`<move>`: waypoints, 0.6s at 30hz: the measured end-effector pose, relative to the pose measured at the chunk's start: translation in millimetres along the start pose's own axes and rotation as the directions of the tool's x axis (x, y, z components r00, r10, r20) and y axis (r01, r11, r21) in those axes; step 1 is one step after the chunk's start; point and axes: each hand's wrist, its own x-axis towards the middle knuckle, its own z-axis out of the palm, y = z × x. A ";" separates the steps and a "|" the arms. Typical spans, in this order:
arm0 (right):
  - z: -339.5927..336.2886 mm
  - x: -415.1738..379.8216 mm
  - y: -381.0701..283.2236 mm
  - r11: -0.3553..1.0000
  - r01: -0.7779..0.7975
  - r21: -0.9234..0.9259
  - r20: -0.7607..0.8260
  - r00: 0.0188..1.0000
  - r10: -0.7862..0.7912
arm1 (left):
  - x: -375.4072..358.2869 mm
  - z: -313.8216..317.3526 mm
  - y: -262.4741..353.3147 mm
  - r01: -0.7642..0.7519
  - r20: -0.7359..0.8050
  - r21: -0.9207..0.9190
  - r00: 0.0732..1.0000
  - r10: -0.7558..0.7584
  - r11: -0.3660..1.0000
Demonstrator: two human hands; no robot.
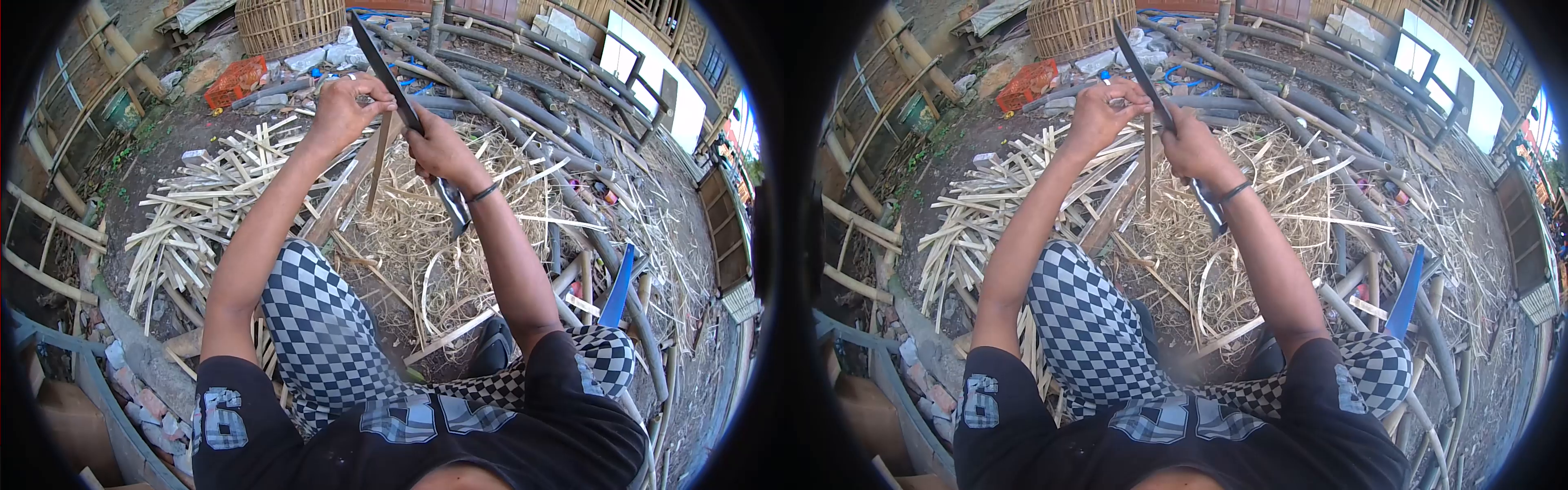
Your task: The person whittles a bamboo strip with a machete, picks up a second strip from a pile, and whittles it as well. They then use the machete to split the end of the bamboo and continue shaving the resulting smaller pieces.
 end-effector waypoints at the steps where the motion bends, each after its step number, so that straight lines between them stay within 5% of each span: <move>1: 7.1 2.7 8.1 0.982 -0.024 0.186 -0.001 1.000 0.025 | -1.3 -0.4 -1.9 0.005 0.008 -0.020 1.000 -0.005 1.000; 4: 13.6 2.4 2.2 0.966 -0.053 0.252 -0.052 0.996 0.068 | -2.9 0.5 -5.4 -0.051 -0.041 -0.064 0.998 0.048 0.997; 9: 20.5 10.5 -1.0 0.998 0.053 0.046 -0.170 0.984 -0.044 | -7.1 -2.3 -7.7 -0.030 -0.018 -0.027 0.999 0.030 0.999; 11: 20.9 17.4 2.0 0.973 0.191 -0.129 -0.264 0.939 -0.219 | -7.9 -3.9 -9.2 -0.020 -0.017 -0.037 1.000 0.019 0.999; 14: 19.7 10.3 -13.9 0.969 0.180 -0.167 -0.307 0.925 -0.225 | -12.6 -3.4 -15.4 -0.041 -0.003 -0.073 0.999 0.041 0.996; 18: 24.3 10.1 -8.4 0.973 0.159 -0.169 -0.328 0.921 -0.208 | -17.2 -3.1 -25.5 0.041 0.049 -0.270 0.998 -0.029 0.962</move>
